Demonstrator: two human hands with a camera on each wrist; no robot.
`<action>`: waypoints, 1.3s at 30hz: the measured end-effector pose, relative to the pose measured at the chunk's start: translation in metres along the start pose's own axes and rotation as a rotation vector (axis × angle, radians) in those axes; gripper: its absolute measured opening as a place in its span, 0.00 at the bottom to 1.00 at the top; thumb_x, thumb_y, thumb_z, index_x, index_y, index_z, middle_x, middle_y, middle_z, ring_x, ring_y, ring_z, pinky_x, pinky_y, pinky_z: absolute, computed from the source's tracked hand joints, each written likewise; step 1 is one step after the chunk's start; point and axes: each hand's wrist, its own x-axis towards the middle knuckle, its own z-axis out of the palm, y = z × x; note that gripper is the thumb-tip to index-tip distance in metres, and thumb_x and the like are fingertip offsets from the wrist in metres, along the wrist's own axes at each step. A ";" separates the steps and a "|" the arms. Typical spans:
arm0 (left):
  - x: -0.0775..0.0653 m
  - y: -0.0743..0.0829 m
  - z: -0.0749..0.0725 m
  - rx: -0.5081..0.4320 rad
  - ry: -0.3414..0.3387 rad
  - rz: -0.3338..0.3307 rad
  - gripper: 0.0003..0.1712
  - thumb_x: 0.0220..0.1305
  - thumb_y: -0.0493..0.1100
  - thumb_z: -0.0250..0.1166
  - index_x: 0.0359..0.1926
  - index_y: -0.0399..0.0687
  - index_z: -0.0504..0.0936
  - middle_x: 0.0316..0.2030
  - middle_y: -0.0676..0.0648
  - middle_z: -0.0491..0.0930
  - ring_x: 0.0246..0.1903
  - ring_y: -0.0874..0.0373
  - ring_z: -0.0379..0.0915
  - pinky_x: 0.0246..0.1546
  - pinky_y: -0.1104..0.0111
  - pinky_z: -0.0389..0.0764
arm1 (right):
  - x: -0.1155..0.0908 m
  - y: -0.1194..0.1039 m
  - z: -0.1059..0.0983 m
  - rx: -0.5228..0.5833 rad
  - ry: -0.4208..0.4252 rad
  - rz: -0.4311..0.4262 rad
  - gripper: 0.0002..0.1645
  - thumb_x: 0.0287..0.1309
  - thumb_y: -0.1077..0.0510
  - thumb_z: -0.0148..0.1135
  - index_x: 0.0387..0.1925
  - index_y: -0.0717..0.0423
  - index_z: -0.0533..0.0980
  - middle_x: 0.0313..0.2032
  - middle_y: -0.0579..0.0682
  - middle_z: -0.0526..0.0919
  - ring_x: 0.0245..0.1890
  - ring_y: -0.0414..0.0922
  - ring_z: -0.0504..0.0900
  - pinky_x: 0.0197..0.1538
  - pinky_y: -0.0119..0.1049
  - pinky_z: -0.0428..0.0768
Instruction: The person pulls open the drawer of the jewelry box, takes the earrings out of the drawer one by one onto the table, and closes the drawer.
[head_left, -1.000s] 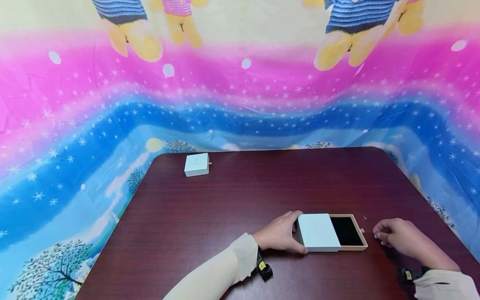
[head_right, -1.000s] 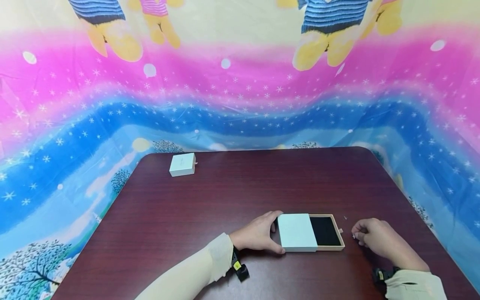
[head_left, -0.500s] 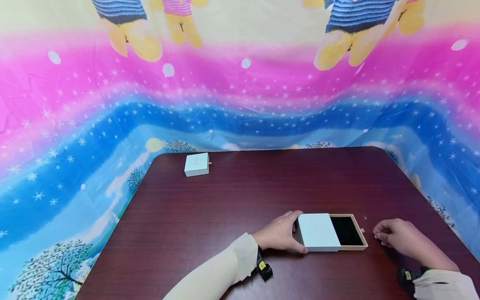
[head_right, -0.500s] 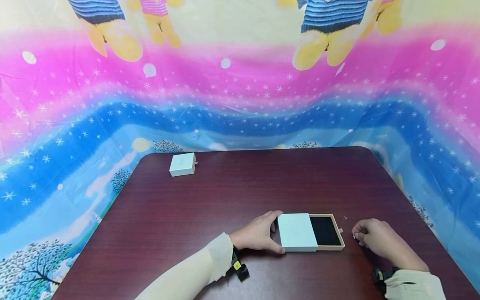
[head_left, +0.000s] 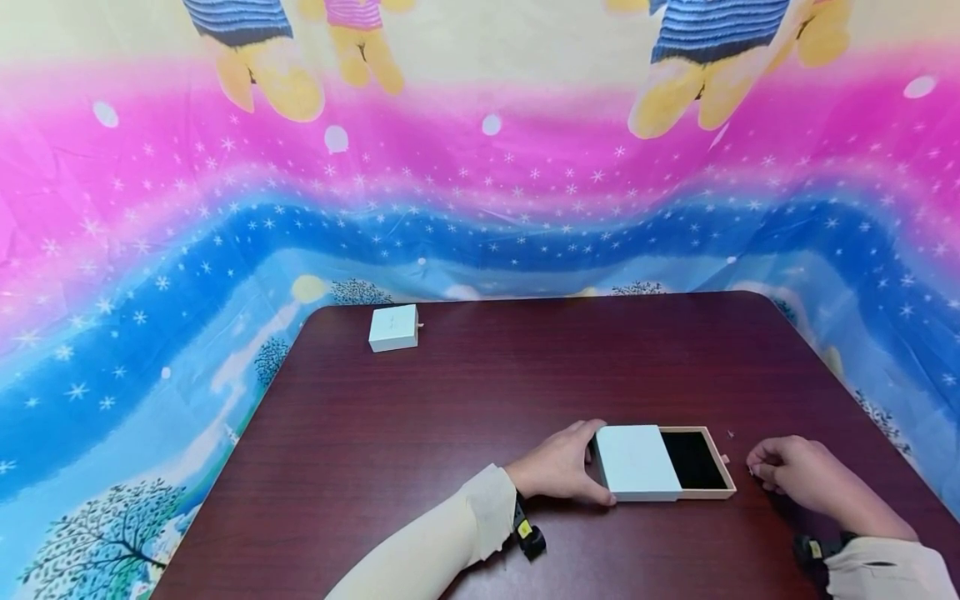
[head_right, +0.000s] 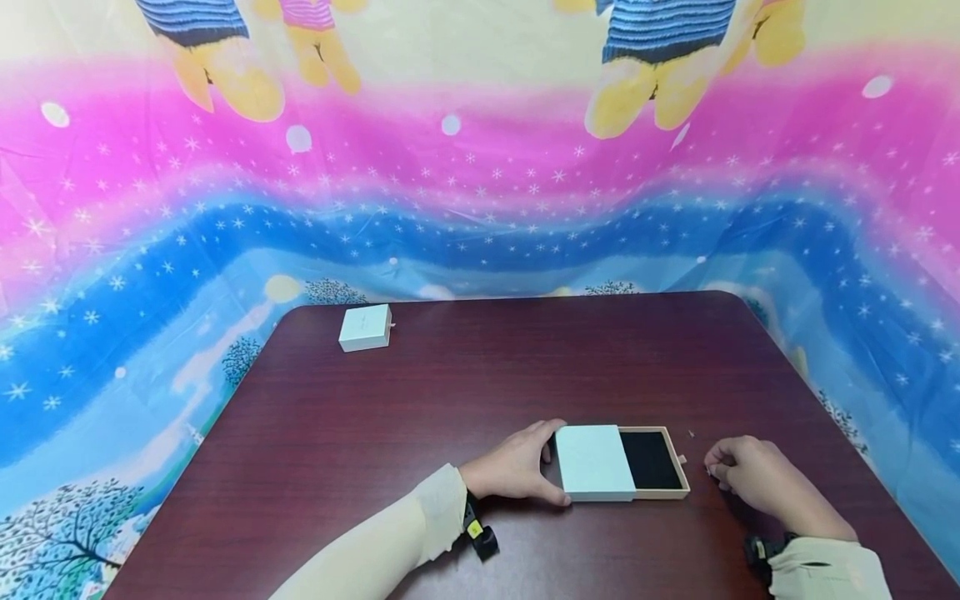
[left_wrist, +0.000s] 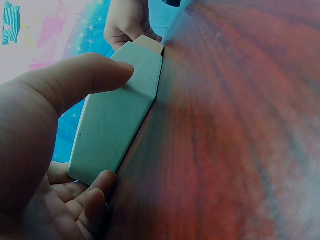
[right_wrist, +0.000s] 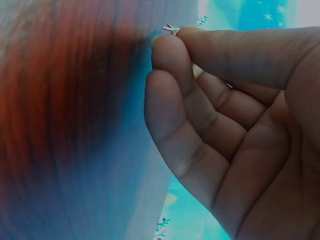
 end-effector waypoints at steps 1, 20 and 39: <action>0.000 0.000 0.000 0.000 0.000 0.000 0.62 0.42 0.64 0.77 0.73 0.51 0.57 0.46 0.61 0.70 0.36 0.72 0.68 0.40 0.78 0.70 | 0.000 0.000 0.000 -0.002 -0.002 -0.001 0.06 0.61 0.68 0.58 0.32 0.57 0.79 0.23 0.44 0.77 0.24 0.43 0.76 0.27 0.36 0.74; 0.000 0.001 -0.001 -0.001 0.018 0.010 0.58 0.40 0.64 0.78 0.70 0.53 0.60 0.41 0.61 0.69 0.35 0.71 0.67 0.36 0.78 0.70 | 0.003 0.000 0.002 -0.015 -0.010 0.006 0.06 0.62 0.67 0.59 0.31 0.56 0.79 0.23 0.44 0.77 0.24 0.42 0.76 0.26 0.36 0.73; 0.000 0.002 0.000 -0.007 0.009 0.004 0.60 0.41 0.64 0.78 0.71 0.52 0.59 0.44 0.61 0.69 0.36 0.72 0.68 0.38 0.77 0.70 | 0.000 -0.001 0.001 0.014 -0.011 0.027 0.06 0.63 0.66 0.58 0.33 0.58 0.80 0.24 0.44 0.78 0.25 0.43 0.77 0.26 0.37 0.74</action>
